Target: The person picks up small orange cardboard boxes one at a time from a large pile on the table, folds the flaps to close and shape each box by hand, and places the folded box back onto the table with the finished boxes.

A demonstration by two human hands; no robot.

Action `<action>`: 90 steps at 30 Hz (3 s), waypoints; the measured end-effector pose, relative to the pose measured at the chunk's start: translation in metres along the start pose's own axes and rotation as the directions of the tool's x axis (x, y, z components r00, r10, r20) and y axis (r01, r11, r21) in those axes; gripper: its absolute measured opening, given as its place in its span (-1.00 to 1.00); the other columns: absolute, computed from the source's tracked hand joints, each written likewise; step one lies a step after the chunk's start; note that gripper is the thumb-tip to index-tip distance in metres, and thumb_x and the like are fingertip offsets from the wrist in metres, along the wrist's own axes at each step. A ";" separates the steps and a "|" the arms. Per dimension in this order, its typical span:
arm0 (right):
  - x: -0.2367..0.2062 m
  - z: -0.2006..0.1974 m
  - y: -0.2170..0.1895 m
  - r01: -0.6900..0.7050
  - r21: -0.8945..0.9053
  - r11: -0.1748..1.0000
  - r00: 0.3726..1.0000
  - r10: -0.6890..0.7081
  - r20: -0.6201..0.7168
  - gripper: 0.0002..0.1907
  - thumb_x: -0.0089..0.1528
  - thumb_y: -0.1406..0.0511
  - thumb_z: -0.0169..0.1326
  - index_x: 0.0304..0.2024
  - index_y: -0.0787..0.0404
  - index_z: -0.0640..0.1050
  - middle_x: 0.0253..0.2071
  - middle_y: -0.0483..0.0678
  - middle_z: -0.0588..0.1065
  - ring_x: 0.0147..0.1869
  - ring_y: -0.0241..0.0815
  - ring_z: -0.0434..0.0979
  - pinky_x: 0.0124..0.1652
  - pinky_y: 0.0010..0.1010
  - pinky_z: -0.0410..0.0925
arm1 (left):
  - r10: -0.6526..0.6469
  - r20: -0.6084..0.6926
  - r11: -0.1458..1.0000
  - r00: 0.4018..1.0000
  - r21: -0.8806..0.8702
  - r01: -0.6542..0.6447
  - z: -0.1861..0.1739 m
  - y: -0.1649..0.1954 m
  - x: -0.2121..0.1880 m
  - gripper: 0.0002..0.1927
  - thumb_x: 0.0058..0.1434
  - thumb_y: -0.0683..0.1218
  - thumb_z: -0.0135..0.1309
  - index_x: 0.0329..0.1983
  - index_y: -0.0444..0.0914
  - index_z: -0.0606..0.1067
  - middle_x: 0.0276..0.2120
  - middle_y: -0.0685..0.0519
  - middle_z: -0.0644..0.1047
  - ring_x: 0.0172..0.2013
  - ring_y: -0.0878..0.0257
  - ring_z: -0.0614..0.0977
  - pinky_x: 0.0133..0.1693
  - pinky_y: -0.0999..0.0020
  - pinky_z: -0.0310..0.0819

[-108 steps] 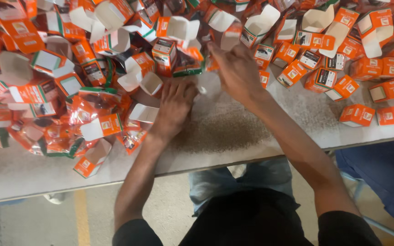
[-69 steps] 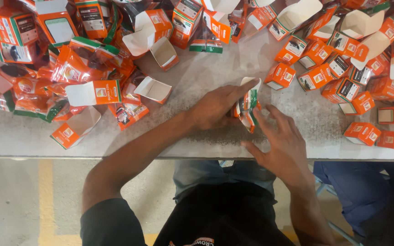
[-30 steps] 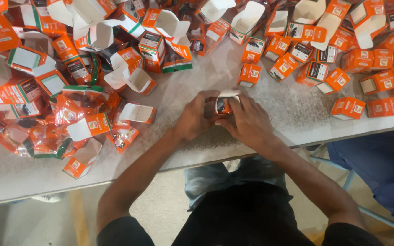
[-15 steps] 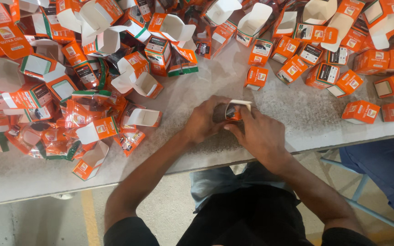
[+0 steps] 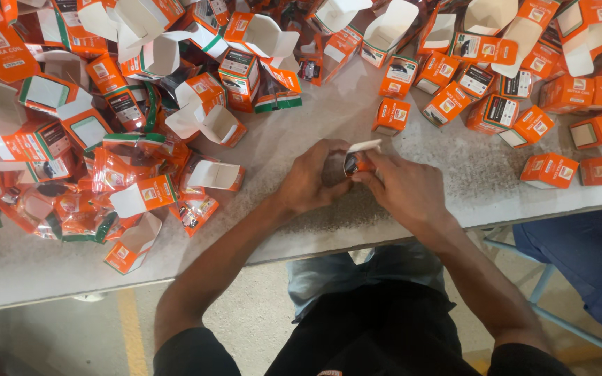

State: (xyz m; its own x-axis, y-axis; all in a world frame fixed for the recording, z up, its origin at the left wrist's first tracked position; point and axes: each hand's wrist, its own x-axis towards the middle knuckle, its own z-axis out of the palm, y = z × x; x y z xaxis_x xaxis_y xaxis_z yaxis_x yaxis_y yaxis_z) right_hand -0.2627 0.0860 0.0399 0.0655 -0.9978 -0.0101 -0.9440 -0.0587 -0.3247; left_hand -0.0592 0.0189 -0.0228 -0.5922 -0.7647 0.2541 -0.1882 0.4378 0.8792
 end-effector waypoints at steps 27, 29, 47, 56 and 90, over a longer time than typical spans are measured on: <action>-0.015 0.055 0.031 0.303 0.264 0.916 0.912 -0.198 -0.359 -0.50 0.19 0.30 0.31 0.18 0.16 0.53 0.10 0.10 0.46 -0.02 0.03 0.59 -0.10 -0.17 0.46 | 0.266 0.082 0.862 0.961 0.427 -0.275 0.004 0.004 -0.007 -0.38 0.22 -0.10 0.31 0.35 -0.17 0.40 0.31 -0.16 0.41 0.18 -0.09 0.58 0.12 0.14 0.56; -0.015 0.052 0.028 0.329 0.248 0.911 0.902 -0.225 -0.367 -0.48 0.22 0.31 0.30 0.23 0.19 0.51 0.10 0.10 0.45 -0.02 0.04 0.59 -0.09 -0.16 0.46 | 0.269 0.094 0.823 0.959 0.494 -0.279 0.004 0.007 -0.008 -0.39 0.24 -0.09 0.28 0.35 -0.20 0.40 0.33 -0.18 0.38 0.20 -0.12 0.56 0.13 0.10 0.56; -0.011 0.038 0.027 0.414 0.171 0.894 0.832 -0.296 -0.469 -0.57 0.16 0.39 0.30 0.09 0.24 0.59 0.32 0.16 0.40 0.13 0.08 0.59 -0.01 -0.23 0.49 | 0.327 0.065 0.865 0.943 0.380 -0.326 0.012 0.006 -0.003 -0.44 0.20 -0.21 0.28 0.27 -0.21 0.42 0.47 -0.23 0.17 0.35 -0.15 0.42 0.25 0.12 0.49; -0.007 0.047 0.045 0.503 0.253 0.826 0.810 -0.350 -0.470 -0.74 0.16 0.43 0.32 -0.29 0.20 0.45 0.16 0.04 0.58 0.31 0.06 0.59 0.16 -0.25 0.50 | 0.339 0.100 0.915 0.935 0.196 -0.353 -0.002 -0.011 0.004 -0.63 0.07 -0.33 0.27 -0.10 -0.23 0.45 0.18 -0.02 0.54 0.32 -0.05 0.53 0.24 0.18 0.55; -0.009 0.042 0.035 0.379 0.530 0.759 0.913 -0.213 -0.348 -0.45 0.23 0.39 0.28 0.24 0.15 0.42 0.27 0.06 0.46 0.23 0.08 0.59 0.13 -0.23 0.48 | 0.243 -0.061 0.926 0.968 0.313 -0.212 0.010 0.019 0.000 -0.81 0.29 -0.25 0.23 -0.05 -0.31 0.52 0.00 -0.08 0.62 0.15 -0.01 0.64 0.15 0.18 0.59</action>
State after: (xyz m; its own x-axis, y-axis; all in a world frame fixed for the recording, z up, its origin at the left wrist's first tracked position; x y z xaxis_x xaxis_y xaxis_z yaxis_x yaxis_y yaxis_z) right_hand -0.2822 0.0938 -0.0114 0.1480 -0.9092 0.3892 -0.5203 -0.4062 -0.7511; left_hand -0.0707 0.0314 -0.0099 -0.5708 -0.6631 0.4842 -0.2935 0.7156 0.6339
